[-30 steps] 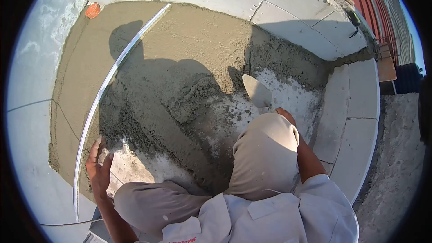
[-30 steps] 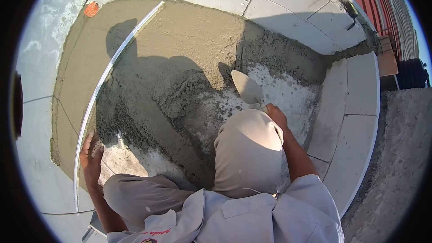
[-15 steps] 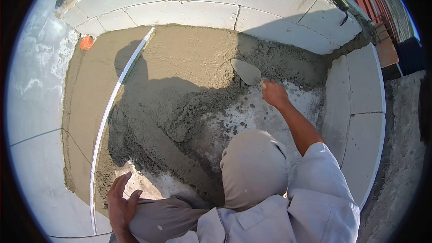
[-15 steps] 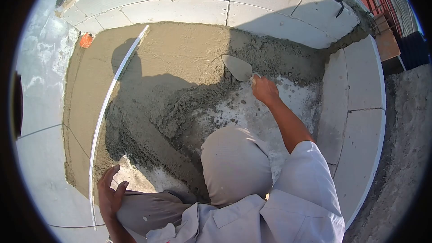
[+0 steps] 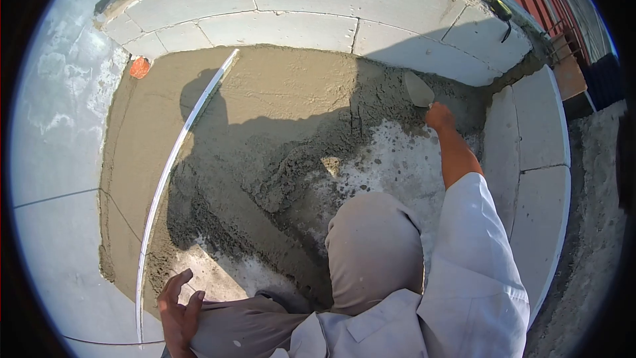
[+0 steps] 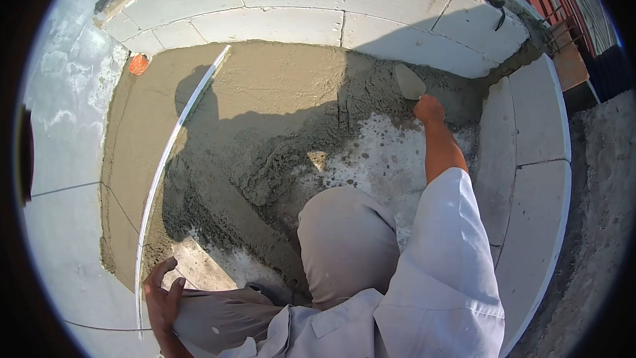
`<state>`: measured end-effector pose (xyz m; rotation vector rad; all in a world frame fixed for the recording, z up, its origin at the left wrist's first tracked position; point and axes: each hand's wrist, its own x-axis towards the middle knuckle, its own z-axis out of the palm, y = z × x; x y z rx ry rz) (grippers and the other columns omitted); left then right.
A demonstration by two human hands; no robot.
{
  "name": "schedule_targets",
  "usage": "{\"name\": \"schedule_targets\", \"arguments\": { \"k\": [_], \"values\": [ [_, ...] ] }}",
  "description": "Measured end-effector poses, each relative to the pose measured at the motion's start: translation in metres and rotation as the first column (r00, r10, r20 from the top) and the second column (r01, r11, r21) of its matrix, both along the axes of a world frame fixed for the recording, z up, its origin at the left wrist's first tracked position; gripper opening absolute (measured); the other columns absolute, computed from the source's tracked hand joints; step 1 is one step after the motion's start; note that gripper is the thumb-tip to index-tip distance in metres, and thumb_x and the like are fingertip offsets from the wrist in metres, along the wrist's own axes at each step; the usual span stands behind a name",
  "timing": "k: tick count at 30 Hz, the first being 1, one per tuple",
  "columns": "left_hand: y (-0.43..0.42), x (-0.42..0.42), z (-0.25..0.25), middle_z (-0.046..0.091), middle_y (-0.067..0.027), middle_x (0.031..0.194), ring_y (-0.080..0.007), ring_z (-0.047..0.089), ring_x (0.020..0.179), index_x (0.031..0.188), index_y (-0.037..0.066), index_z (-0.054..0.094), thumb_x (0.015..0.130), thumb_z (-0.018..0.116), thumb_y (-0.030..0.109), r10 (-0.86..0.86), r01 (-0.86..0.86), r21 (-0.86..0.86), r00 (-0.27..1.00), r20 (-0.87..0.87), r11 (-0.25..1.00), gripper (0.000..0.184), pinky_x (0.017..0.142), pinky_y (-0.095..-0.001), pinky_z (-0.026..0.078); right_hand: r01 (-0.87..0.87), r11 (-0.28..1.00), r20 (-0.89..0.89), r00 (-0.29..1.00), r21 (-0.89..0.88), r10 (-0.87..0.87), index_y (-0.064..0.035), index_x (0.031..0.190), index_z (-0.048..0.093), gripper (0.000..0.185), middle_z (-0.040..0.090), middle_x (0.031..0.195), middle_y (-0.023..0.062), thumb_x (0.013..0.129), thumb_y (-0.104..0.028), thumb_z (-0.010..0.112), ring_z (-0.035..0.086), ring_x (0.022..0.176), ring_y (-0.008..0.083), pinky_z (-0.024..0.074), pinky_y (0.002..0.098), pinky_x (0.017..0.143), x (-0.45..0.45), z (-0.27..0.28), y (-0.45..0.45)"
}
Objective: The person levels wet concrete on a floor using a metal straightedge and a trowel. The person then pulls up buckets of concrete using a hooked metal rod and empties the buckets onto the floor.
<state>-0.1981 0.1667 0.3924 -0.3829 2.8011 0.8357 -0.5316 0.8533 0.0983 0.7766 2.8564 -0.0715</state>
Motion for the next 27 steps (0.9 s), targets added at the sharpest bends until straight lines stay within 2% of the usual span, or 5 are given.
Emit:
{"name": "schedule_targets", "arguments": {
  "k": [5, 12, 19, 23, 27],
  "values": [
    [-0.003, 0.017, -0.005, 0.07, -0.0225, 0.121, -0.0342, 0.066, 0.116, 0.125, -0.004, 0.068, 0.076, 0.074, 0.011, 0.094, -0.092, 0.026, 0.992, -0.08, 0.995, 0.051, 0.106, -0.0427, 0.049, 0.461, 0.822, 0.107, 0.885, -0.333, -0.453, -0.003, 0.122, 0.07, 0.034, 0.073, 0.115, 0.0207, 0.104, -0.027, 0.054, 0.072, 0.101, 0.0392, 0.0597, 0.056, 0.082, -0.019, -0.04, -0.009],
    [0.007, -0.023, -0.015, 0.072, -0.0227, 0.118, -0.0345, 0.068, 0.114, 0.123, -0.008, 0.068, 0.075, 0.075, 0.007, -0.057, 0.057, 0.027, 0.998, 0.023, 0.998, 0.051, 0.104, -0.0429, 0.05, -0.13, 0.959, 0.108, 0.981, -0.25, 0.161, -0.0035, 0.139, 0.058, 0.046, 0.07, 0.115, 0.0222, 0.104, -0.034, 0.06, 0.068, 0.106, 0.0427, 0.0564, 0.0579, 0.086, 0.008, -0.001, -0.054],
    [0.007, -0.031, -0.026, 0.072, -0.0232, 0.119, -0.034, 0.068, 0.114, 0.124, -0.008, 0.068, 0.074, 0.074, -0.001, -0.033, 0.035, -0.022, 0.996, 0.087, 0.999, 0.05, 0.105, -0.043, 0.05, 0.119, 0.98, 0.061, 0.99, 0.159, -0.13, -0.0102, 0.124, 0.068, 0.028, 0.072, 0.121, 0.018, 0.1, -0.02, 0.057, 0.069, 0.115, 0.0403, 0.0567, 0.0547, 0.093, 0.103, 0.023, 0.133],
    [0.006, -0.041, -0.032, 0.071, -0.0226, 0.121, -0.0342, 0.067, 0.116, 0.126, -0.007, 0.067, 0.073, 0.074, 0.0, -0.074, 0.077, -0.018, 0.986, 0.15, 0.997, 0.053, 0.106, -0.0432, 0.049, -0.2, 0.901, 0.275, 0.957, 0.384, 0.095, -0.0134, 0.112, 0.074, 0.023, 0.074, 0.112, 0.0119, 0.096, -0.014, 0.058, 0.069, 0.111, 0.0316, 0.0528, 0.0516, 0.097, 0.149, 0.131, 0.14],
    [0.012, -0.053, -0.038, 0.07, -0.0223, 0.124, -0.0345, 0.066, 0.118, 0.128, -0.006, 0.066, 0.073, 0.075, 0.002, -0.151, 0.148, 0.029, 0.971, 0.187, 0.989, 0.057, 0.107, -0.0432, 0.048, -0.495, 0.723, 0.466, 0.844, 0.483, 0.267, -0.017, 0.107, 0.077, 0.02, 0.073, 0.102, 0.0081, 0.094, -0.015, 0.062, 0.067, 0.107, 0.0255, 0.0473, 0.0448, 0.098, 0.189, 0.146, 0.145]
  ]
}}
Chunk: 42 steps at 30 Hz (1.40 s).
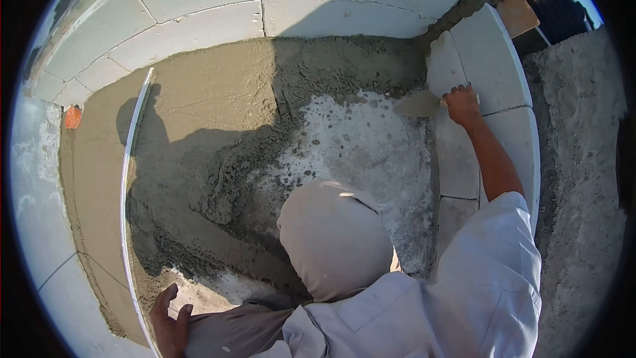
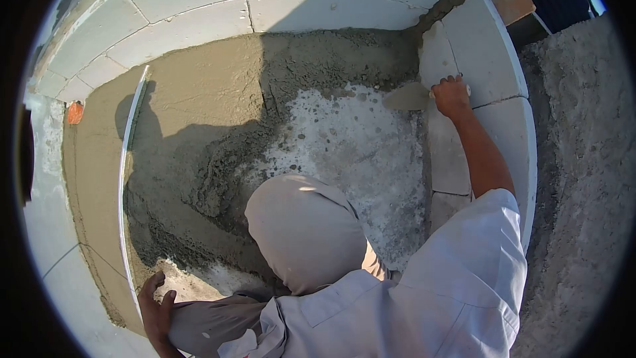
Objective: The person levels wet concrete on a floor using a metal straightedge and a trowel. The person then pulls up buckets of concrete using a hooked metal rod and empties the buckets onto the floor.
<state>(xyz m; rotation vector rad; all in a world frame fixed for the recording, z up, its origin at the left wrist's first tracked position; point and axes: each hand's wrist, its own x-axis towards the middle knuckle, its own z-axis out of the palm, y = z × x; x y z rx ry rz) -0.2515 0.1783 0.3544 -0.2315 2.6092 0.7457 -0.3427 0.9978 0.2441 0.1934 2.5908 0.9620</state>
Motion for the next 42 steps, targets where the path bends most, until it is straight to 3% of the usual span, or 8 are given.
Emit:
{"name": "schedule_targets", "arguments": {
  "k": [5, 9, 11, 15, 21, 30, 36, 42],
  "values": [
    [0.002, -0.011, 0.013, 0.068, -0.024, 0.127, -0.0389, 0.066, 0.119, 0.129, -0.004, 0.066, 0.079, 0.081, 0.012, -0.052, 0.052, 0.051, 0.999, 0.007, 0.997, 0.054, 0.102, -0.0447, 0.051, 0.072, 0.997, -0.003, 0.997, 0.019, -0.072, -0.0177, 0.127, 0.071, 0.036, 0.067, 0.121, 0.0112, 0.091, -0.016, 0.065, 0.06, 0.121, 0.028, 0.0424, 0.0478, 0.105, 0.0, -0.007, -0.005],
    [-0.013, 0.003, 0.022, 0.068, -0.0208, 0.127, -0.0384, 0.066, 0.115, 0.131, 0.004, 0.066, 0.086, 0.081, 0.021, -0.02, 0.022, 0.03, 0.998, -0.058, 0.999, 0.051, 0.095, -0.0456, 0.055, 0.092, 0.893, -0.157, 0.972, -0.441, -0.178, -0.0061, 0.14, 0.062, 0.063, 0.065, 0.124, 0.0174, 0.083, -0.023, 0.085, 0.061, 0.123, 0.0339, 0.0434, 0.0506, 0.108, -0.039, 0.021, -0.097],
    [-0.025, 0.012, 0.019, 0.068, -0.0208, 0.125, -0.0405, 0.066, 0.113, 0.134, 0.006, 0.065, 0.086, 0.081, 0.026, -0.067, 0.063, -0.029, 0.987, -0.145, 0.998, 0.054, 0.096, -0.0458, 0.055, -0.188, 0.569, -0.304, 0.946, -0.8, -0.114, -0.0017, 0.14, 0.061, 0.064, 0.065, 0.13, 0.0204, 0.087, -0.032, 0.083, 0.061, 0.124, 0.0343, 0.0457, 0.048, 0.107, -0.057, 0.021, -0.144],
    [-0.045, 0.022, 0.012, 0.071, -0.0181, 0.114, -0.0375, 0.067, 0.107, 0.106, 0.0, 0.072, 0.087, 0.081, 0.031, -0.166, 0.161, -0.053, 0.98, -0.105, 0.985, 0.038, 0.097, -0.0447, 0.054, 0.021, 0.017, 0.022, 0.996, -1.0, 0.083, -0.0005, 0.141, 0.059, 0.084, 0.064, 0.137, 0.0206, 0.084, -0.058, 0.08, 0.06, 0.129, 0.0372, 0.0461, 0.0469, 0.108, -0.059, 0.127, -0.336],
    [-0.07, 0.044, 0.034, 0.072, -0.0189, 0.114, -0.0369, 0.067, 0.111, 0.097, -0.002, 0.073, 0.096, 0.068, 0.026, 0.012, -0.012, -0.01, 0.999, 0.029, 1.0, 0.028, 0.101, -0.0462, 0.051, -0.242, 0.374, 0.175, 0.581, -0.895, 0.795, -0.0074, 0.124, 0.071, 0.065, 0.073, 0.113, 0.0153, 0.075, -0.049, 0.085, 0.067, 0.108, 0.0364, 0.0517, 0.0499, 0.095, -0.02, 0.18, -0.424],
    [-0.047, 0.097, 0.045, 0.043, -0.0187, 0.157, -0.0365, 0.056, 0.133, 0.152, 0.008, 0.043, 0.096, 0.062, 0.015, -0.015, 0.011, -0.045, 0.996, -0.089, 0.999, 0.06, 0.111, -0.0472, 0.047, -0.189, 0.447, 0.176, 0.735, -0.874, 0.655, -0.007, 0.121, 0.069, 0.048, 0.07, 0.1, 0.0157, 0.08, -0.028, 0.08, 0.067, 0.098, 0.0383, 0.0523, 0.0479, 0.088, 0.028, 0.214, -0.401],
    [-0.009, 0.174, 0.123, 0.04, -0.0212, 0.16, -0.039, 0.05, 0.139, 0.156, 0.006, 0.039, 0.097, 0.061, 0.027, 0.438, -0.446, 0.003, 0.879, 0.188, 0.895, 0.066, 0.114, -0.0474, 0.043, -0.295, 0.523, 0.202, 0.688, -0.799, 0.697, -0.0082, 0.13, 0.067, 0.051, 0.07, 0.112, 0.0196, 0.085, -0.032, 0.076, 0.067, 0.105, 0.0405, 0.0546, 0.0506, 0.092, 0.055, 0.232, -0.39],
    [0.07, 0.32, 0.227, 0.037, -0.027, 0.16, -0.0426, 0.048, 0.141, 0.157, 0.003, 0.035, 0.096, 0.058, 0.043, 0.732, -0.824, -0.01, 0.497, 0.466, 0.566, 0.076, 0.113, -0.0505, 0.043, -0.148, 0.775, 0.715, 0.31, -0.615, 0.627, -0.0084, 0.138, 0.066, 0.057, 0.069, 0.128, 0.0242, 0.088, -0.034, 0.074, 0.067, 0.118, 0.0388, 0.0537, 0.045, 0.101, 0.057, 0.322, -0.389]
  ]
}}
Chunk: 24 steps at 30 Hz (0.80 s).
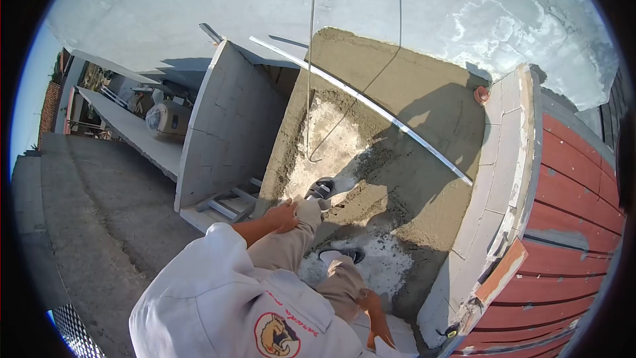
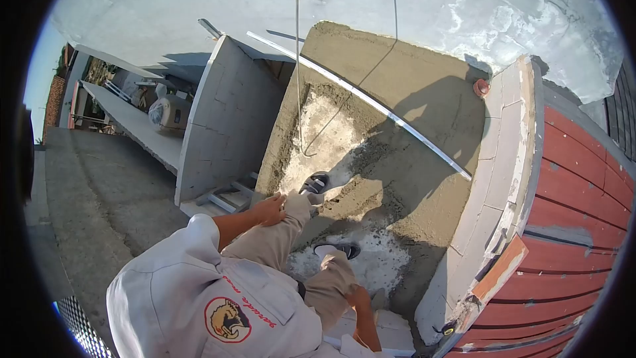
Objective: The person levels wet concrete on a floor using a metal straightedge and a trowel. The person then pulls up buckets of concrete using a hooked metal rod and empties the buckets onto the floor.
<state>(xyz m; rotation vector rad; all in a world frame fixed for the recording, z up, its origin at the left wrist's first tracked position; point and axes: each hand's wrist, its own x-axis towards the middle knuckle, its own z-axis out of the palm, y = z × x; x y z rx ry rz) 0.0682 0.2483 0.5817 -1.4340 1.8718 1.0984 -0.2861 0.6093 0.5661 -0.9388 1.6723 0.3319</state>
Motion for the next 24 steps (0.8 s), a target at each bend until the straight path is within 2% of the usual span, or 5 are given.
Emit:
{"name": "schedule_targets", "arguments": {
  "k": [3, 9, 12, 21, 24],
  "values": [
    [0.049, 0.082, 0.019, 0.063, -0.0304, 0.131, -0.0452, 0.062, 0.123, 0.143, -0.002, 0.053, 0.093, 0.058, 0.054, 0.242, -0.246, 0.071, 0.968, 0.06, 0.967, 0.075, 0.105, -0.0484, 0.049, 0.277, 0.958, 0.112, 0.952, 0.069, -0.283, -0.0068, 0.135, 0.068, 0.055, 0.073, 0.12, 0.0237, 0.087, -0.033, 0.075, 0.07, 0.113, 0.0376, 0.0535, 0.0432, 0.1, -0.025, 0.071, -0.017],
    [0.116, 0.151, 0.086, 0.062, -0.0244, 0.142, -0.0412, 0.057, 0.134, 0.138, 0.004, 0.065, 0.098, 0.046, 0.073, 0.792, -0.806, 0.356, 0.566, 0.228, 0.474, 0.083, 0.109, -0.0446, 0.046, -0.038, 0.893, -0.241, 0.967, -0.448, -0.079, 0.0026, 0.123, 0.071, 0.047, 0.077, 0.096, 0.0202, 0.085, -0.023, 0.077, 0.074, 0.089, 0.0291, 0.0559, 0.0392, 0.082, -0.115, 0.156, -0.121],
    [0.187, 0.187, -0.05, 0.063, -0.017, 0.14, -0.028, 0.059, 0.126, 0.14, 0.009, 0.066, 0.098, 0.038, 0.079, 0.948, -0.76, 0.57, 0.283, -0.145, 0.314, 0.087, 0.107, -0.0434, 0.045, 0.011, 0.805, -0.2, 0.966, -0.593, -0.161, 0.0075, 0.128, 0.067, 0.042, 0.073, 0.087, 0.0141, 0.09, -0.012, 0.07, 0.068, 0.079, 0.0181, 0.0561, 0.0344, 0.076, -0.143, 0.184, -0.23],
    [0.048, 0.195, 0.17, 0.068, -0.0174, 0.133, -0.0278, 0.067, 0.115, 0.133, 0.002, 0.066, 0.103, 0.05, 0.063, 0.982, -0.712, 0.683, -0.05, 0.185, -0.165, 0.07, 0.099, -0.0442, 0.053, -0.176, 0.612, -0.105, 0.983, -0.771, 0.149, 0.0045, 0.137, 0.062, 0.047, 0.074, 0.113, 0.0195, 0.095, -0.016, 0.07, 0.071, 0.097, 0.0238, 0.0557, 0.036, 0.088, 0.014, 0.302, -0.561],
    [0.024, 0.255, 0.131, 0.071, -0.02, 0.121, -0.0305, 0.07, 0.111, 0.129, -0.006, 0.063, 0.101, 0.057, 0.059, 0.995, -0.617, 0.781, -0.088, 0.053, -0.097, 0.071, 0.096, -0.048, 0.054, -0.122, 0.56, -0.035, 0.986, -0.82, 0.163, -0.0027, 0.138, 0.063, 0.046, 0.072, 0.122, 0.0202, 0.096, -0.019, 0.072, 0.071, 0.109, 0.0262, 0.0544, 0.0374, 0.094, 0.074, 0.317, -0.638]
  ]
}}
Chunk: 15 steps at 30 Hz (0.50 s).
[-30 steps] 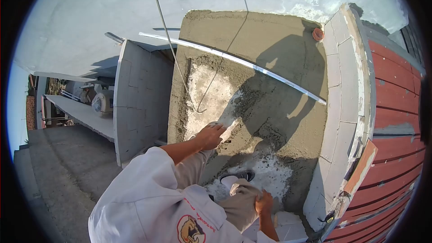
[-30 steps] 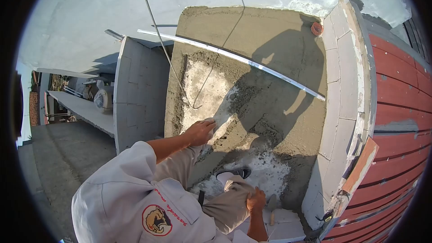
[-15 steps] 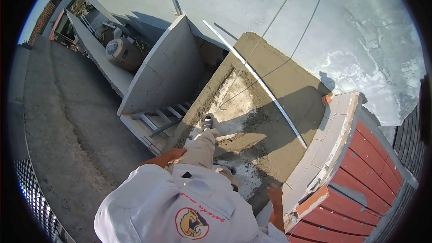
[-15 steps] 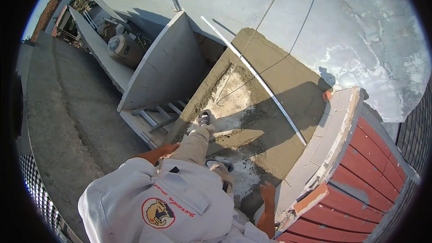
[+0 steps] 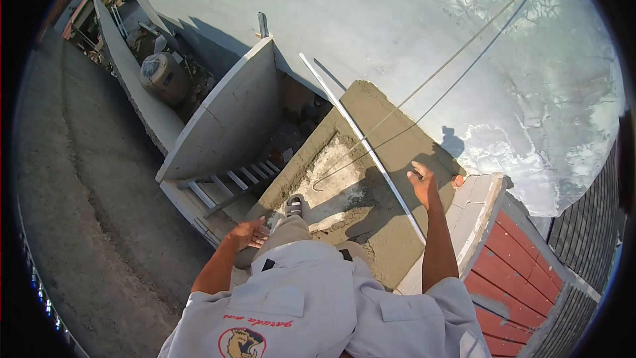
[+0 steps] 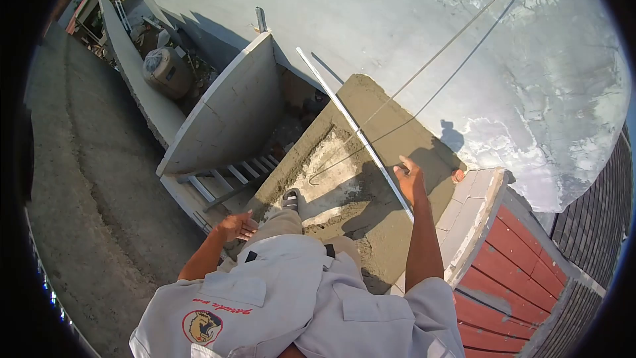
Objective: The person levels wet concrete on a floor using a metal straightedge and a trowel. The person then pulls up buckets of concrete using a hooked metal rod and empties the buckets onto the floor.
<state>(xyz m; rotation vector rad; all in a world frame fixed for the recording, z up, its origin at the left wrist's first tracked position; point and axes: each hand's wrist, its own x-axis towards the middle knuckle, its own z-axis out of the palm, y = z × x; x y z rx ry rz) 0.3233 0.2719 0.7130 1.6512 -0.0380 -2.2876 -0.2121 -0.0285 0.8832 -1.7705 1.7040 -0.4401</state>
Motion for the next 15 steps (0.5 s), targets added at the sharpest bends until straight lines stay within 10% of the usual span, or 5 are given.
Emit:
{"name": "schedule_targets", "arguments": {
  "k": [8, 10, 11, 13, 15],
  "values": [
    [-0.037, 0.044, 0.034, 0.065, -0.006, 0.082, -0.0142, 0.064, 0.064, 0.108, -0.002, 0.063, 0.099, 0.068, 0.036, 0.554, -0.298, -0.538, 0.725, 0.409, 0.788, 0.039, 0.055, -0.0249, 0.046, 0.121, 0.977, 0.176, 0.98, -0.176, -0.09, -0.008, 0.152, 0.05, 0.066, 0.063, 0.139, 0.0233, 0.094, -0.03, 0.076, 0.067, 0.116, 0.0309, 0.0532, 0.0412, 0.098, 0.071, 0.089, -0.164],
    [-0.006, 0.081, -0.038, 0.058, -0.0039, 0.081, -0.0149, 0.052, 0.058, 0.094, 0.009, 0.057, 0.099, 0.066, 0.031, 0.478, -0.349, -0.523, 0.868, 0.132, 0.778, 0.025, 0.052, -0.0283, 0.046, 0.231, 0.951, 0.261, 0.95, -0.205, -0.174, -0.0074, 0.154, 0.047, 0.073, 0.06, 0.141, 0.0244, 0.093, -0.034, 0.077, 0.065, 0.122, 0.0333, 0.0522, 0.0428, 0.101, 0.07, 0.126, -0.214],
    [0.01, 0.107, -0.074, 0.059, -0.0074, 0.087, -0.022, 0.059, 0.065, 0.1, 0.008, 0.058, 0.1, 0.066, 0.032, 0.528, -0.67, -0.216, 0.709, -0.467, 0.71, 0.024, 0.055, -0.0345, 0.049, 0.319, 0.916, 0.335, 0.914, -0.245, -0.229, -0.0067, 0.155, 0.044, 0.076, 0.057, 0.144, 0.0252, 0.093, -0.035, 0.077, 0.062, 0.125, 0.0349, 0.0509, 0.0434, 0.103, 0.066, 0.141, -0.242],
    [0.03, 0.067, -0.061, 0.06, -0.0086, 0.088, -0.0244, 0.061, 0.066, 0.104, 0.008, 0.059, 0.1, 0.065, 0.032, 0.611, -0.569, -0.222, 0.742, 0.278, 0.792, 0.025, 0.057, -0.0372, 0.05, 0.469, 0.842, 0.479, 0.822, -0.266, -0.307, -0.0051, 0.157, 0.04, 0.082, 0.052, 0.149, 0.0266, 0.092, -0.038, 0.077, 0.057, 0.132, 0.0383, 0.0484, 0.0446, 0.107, 0.052, 0.161, -0.301],
    [0.031, 0.037, -0.055, 0.06, -0.0097, 0.088, -0.0267, 0.062, 0.068, 0.107, 0.008, 0.059, 0.101, 0.065, 0.032, 0.617, -0.632, -0.145, 0.638, 0.46, 0.762, 0.026, 0.058, -0.0398, 0.051, 0.56, 0.774, 0.525, 0.772, -0.295, -0.358, -0.0034, 0.159, 0.035, 0.088, 0.048, 0.152, 0.0279, 0.092, -0.041, 0.078, 0.054, 0.135, 0.0397, 0.0457, 0.0456, 0.11, 0.038, 0.171, -0.355]
  ]
}}
